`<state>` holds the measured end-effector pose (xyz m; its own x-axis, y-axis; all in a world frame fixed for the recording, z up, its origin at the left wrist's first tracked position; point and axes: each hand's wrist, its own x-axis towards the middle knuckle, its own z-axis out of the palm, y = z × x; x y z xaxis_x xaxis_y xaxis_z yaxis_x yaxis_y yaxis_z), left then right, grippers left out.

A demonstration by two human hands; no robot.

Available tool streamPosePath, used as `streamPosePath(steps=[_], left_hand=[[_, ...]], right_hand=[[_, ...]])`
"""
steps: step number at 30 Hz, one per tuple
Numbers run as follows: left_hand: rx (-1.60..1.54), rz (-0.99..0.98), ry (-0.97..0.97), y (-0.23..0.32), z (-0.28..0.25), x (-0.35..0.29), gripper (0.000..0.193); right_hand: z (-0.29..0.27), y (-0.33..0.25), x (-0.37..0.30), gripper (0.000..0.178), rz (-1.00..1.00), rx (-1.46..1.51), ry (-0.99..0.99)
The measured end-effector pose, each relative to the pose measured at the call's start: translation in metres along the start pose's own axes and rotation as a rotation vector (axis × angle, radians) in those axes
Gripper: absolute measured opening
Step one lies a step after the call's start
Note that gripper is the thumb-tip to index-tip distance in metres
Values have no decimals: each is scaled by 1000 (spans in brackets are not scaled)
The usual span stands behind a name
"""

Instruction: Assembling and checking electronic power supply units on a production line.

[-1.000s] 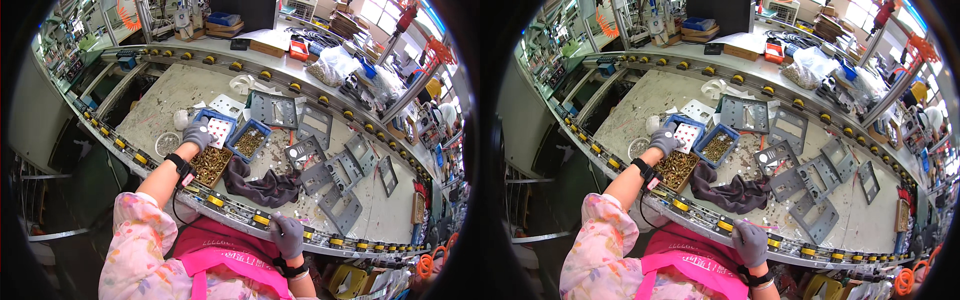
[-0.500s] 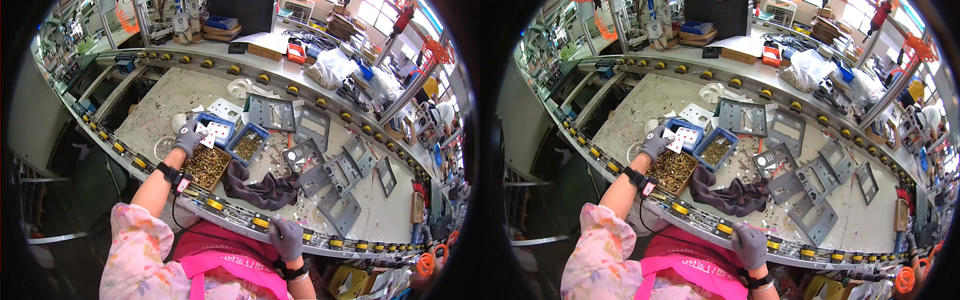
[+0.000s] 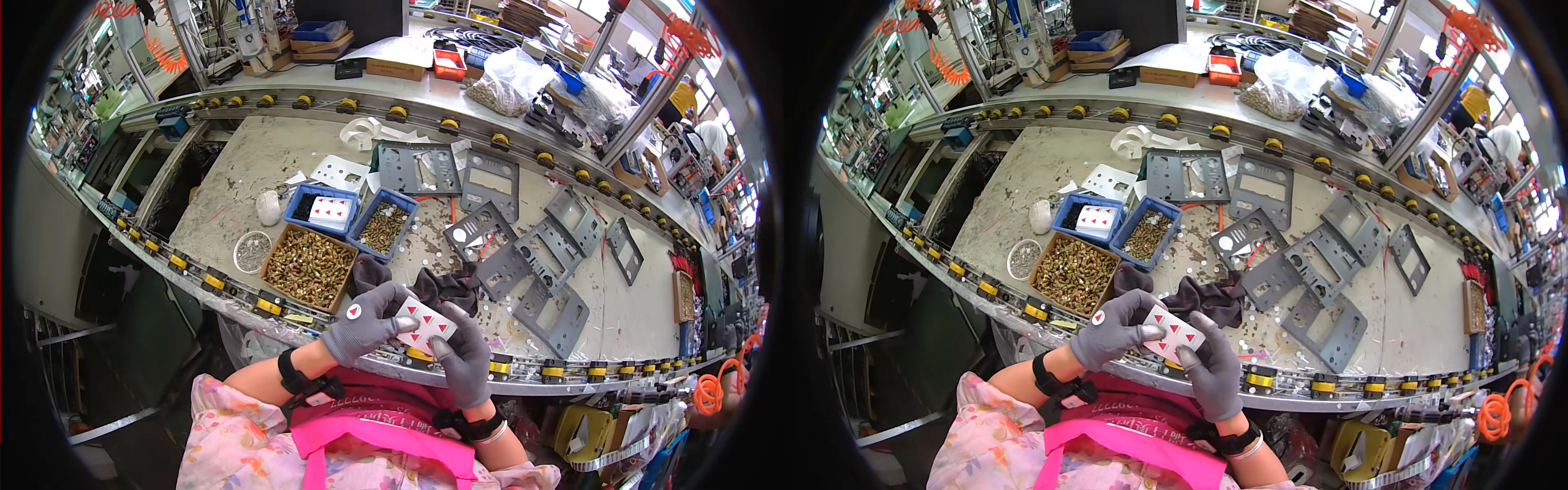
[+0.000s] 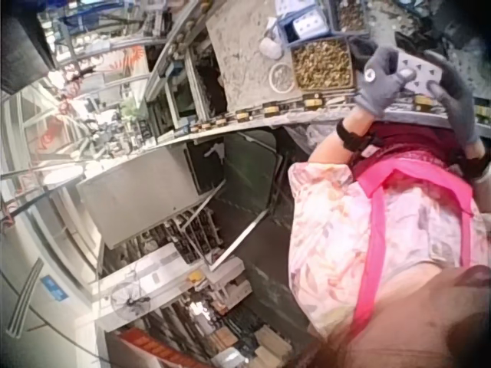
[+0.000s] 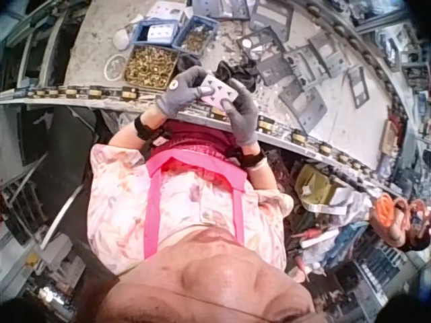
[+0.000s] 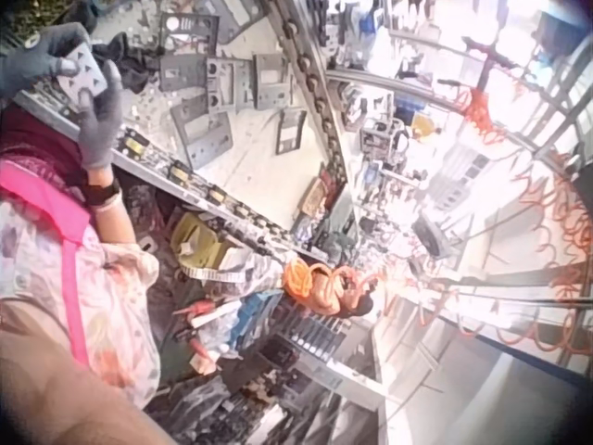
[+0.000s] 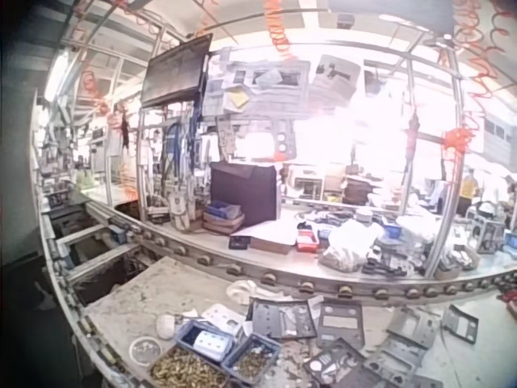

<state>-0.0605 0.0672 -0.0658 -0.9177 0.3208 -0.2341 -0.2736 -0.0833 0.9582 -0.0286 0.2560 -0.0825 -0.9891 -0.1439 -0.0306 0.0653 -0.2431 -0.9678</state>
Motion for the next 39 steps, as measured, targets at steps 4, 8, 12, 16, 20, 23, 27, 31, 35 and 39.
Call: streamPosePath(steps=[4,8,12,16,20,23,27,31,35,39], left_hand=[[26,10,25,-3,-4,0,28],[65,2,50,-14,-13,-3,27],[68,-86,62,-7,-16,-5,27],[22,-114,59,0,-19,-6,27],[-128,-188,9,-12,-21,-5,25],[-152,-171,-13,-20,-19,-4,22],[-299,-232,-74,-22,-15,-5,20],[-493,-250,-140,-30,-11,-4,20],[-552,-238,-205,-40,-10,-4,20],[-521,-280,-200,-35,-10,-4,20]], right_hand=[[-6,10,-1,54,-18,-18,-3],[-9,19,-2,55,20,-108,5],[-9,18,-1,57,86,-151,9],[-2,12,0,55,77,88,-24],[-12,16,1,61,144,305,-196],[-16,19,-1,72,189,388,-280],[-8,14,-2,86,198,469,-303],[-5,11,-2,93,216,518,-301],[-4,12,-4,98,235,501,-312],[-8,23,-4,96,266,575,-323]])
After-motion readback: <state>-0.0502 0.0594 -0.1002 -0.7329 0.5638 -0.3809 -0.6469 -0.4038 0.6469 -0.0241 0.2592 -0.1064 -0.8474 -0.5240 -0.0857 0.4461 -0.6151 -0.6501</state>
